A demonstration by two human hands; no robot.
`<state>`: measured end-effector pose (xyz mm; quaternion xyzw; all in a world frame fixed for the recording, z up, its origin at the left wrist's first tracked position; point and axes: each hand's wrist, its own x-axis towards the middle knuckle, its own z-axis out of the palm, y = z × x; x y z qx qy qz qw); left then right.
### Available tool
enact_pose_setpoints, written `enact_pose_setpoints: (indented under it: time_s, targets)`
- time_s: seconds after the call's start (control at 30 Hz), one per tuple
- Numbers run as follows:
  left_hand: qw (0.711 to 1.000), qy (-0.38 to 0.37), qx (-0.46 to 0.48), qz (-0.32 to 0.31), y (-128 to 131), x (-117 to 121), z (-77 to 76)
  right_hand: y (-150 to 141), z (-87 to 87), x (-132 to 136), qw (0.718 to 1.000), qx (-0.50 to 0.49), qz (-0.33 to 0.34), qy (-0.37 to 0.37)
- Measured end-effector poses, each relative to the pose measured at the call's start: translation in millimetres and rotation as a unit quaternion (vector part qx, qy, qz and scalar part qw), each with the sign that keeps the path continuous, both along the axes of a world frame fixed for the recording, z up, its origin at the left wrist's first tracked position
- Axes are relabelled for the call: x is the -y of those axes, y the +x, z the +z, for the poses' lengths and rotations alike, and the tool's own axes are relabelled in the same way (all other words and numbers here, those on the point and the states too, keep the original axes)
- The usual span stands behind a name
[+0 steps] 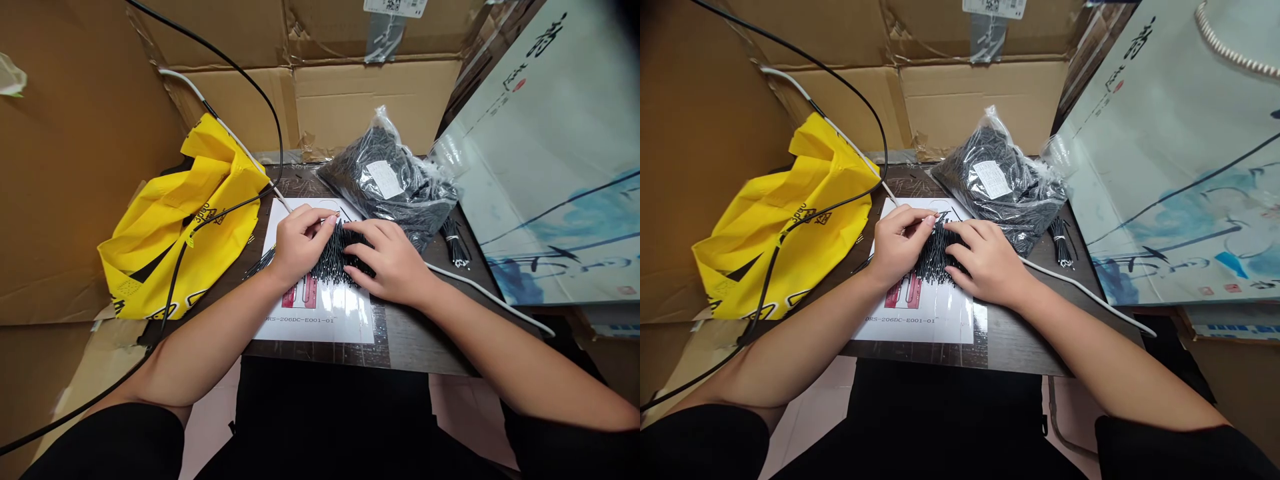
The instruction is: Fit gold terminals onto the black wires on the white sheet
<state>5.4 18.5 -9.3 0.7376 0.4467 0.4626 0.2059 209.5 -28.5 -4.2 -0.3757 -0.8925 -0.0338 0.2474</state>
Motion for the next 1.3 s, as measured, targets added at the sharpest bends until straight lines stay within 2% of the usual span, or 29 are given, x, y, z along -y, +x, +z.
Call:
enact_pose_setpoints:
  time_s: [0.2,0.73,1.17,1.3]
  targets:
    - [1.0,0.016,-0.003,-0.003,-0.3,0.4,-1.0,-3.3,0.0,1.5,0.999,0.03,-0.015,0.015]
    - [1.0,0.024,0.001,-0.007,-0.3,0.0,-1.1,-0.7,1.6,2.8,0.998,0.047,0.038,0.026]
    - [1.0,0.021,-0.002,-0.009,-0.1,1.2,-0.8,-8.7,0.9,7.6,0.989,0.065,0.067,0.112]
    - [1.0,0.017,-0.003,-0.016,0.5,1.8,-0.2,-8.6,-2.0,5.1,0.989,0.034,0.079,0.123]
